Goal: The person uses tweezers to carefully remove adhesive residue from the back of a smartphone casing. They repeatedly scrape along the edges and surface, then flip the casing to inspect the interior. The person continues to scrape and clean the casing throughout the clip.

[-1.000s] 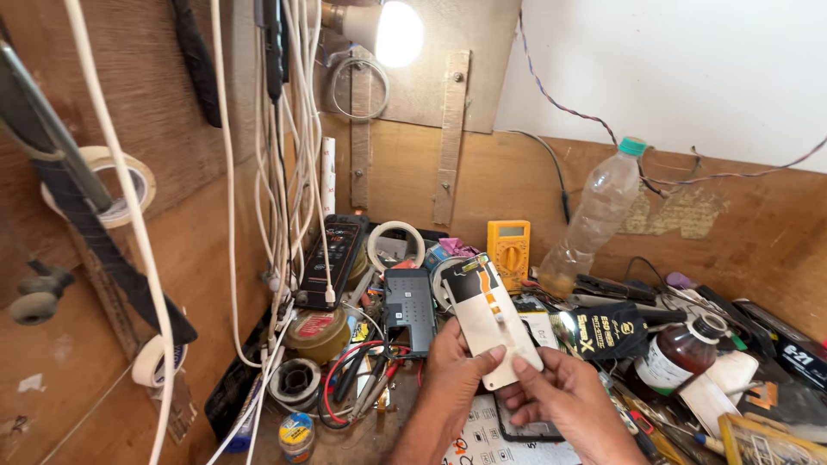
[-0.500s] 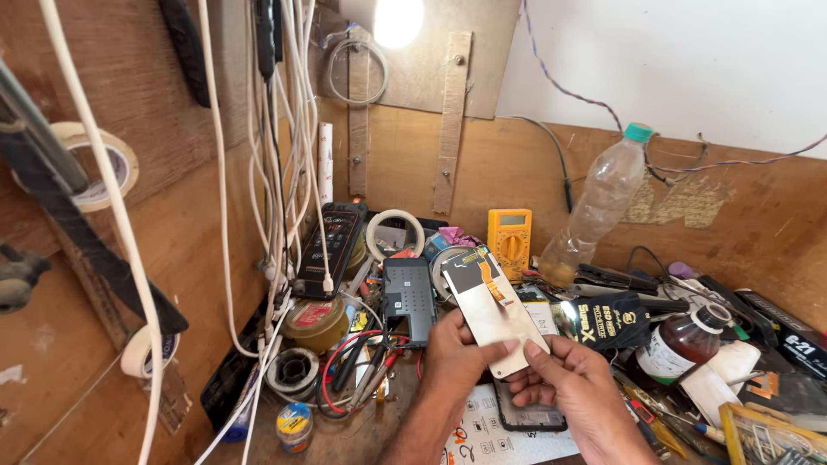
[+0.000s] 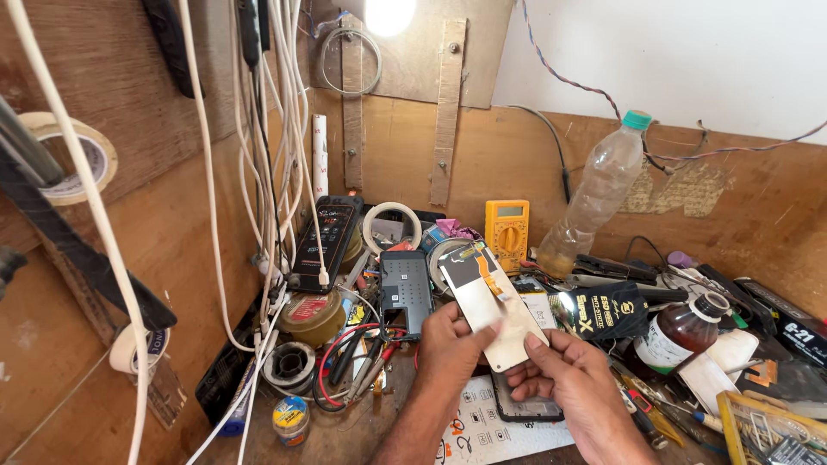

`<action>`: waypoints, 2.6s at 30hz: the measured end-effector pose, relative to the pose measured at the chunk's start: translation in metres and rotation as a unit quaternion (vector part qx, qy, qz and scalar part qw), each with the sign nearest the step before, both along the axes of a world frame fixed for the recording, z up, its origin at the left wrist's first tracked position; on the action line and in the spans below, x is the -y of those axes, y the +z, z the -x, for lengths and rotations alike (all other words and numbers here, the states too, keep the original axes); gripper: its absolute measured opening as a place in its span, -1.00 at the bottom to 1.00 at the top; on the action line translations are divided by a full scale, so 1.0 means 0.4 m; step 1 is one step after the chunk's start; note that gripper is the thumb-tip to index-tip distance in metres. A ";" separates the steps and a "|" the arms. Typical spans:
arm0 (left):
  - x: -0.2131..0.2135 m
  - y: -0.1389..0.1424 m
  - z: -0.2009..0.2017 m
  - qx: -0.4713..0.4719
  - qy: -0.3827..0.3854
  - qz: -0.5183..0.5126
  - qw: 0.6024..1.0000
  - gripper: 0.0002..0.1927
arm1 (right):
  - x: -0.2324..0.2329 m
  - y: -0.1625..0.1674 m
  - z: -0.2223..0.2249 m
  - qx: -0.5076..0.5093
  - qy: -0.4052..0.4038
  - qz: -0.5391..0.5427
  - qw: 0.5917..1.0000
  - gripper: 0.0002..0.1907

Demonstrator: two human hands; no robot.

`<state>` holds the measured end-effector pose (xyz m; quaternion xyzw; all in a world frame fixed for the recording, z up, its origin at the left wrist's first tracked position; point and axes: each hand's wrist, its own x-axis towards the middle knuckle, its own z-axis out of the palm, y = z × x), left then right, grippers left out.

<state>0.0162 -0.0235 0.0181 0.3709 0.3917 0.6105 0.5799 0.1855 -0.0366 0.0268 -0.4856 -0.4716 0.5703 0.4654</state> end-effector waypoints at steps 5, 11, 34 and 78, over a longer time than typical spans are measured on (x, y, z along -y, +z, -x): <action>-0.030 -0.038 0.002 0.134 -0.014 0.019 0.991 -0.74 | 0.001 -0.007 0.015 0.063 -0.016 -0.083 0.994 -0.65; -0.069 -0.088 0.013 0.266 -0.059 -0.008 0.962 -0.70 | 0.020 -0.018 0.027 0.159 -0.044 -0.189 0.968 -0.72; -0.031 -0.059 0.051 0.298 -0.142 -0.027 0.944 -0.73 | 0.013 -0.008 -0.083 0.617 -0.128 -0.167 0.759 -0.84; -0.040 -0.046 0.046 0.290 -0.066 0.008 0.955 -0.62 | 0.170 0.049 0.092 0.001 -0.208 -0.331 0.920 -0.93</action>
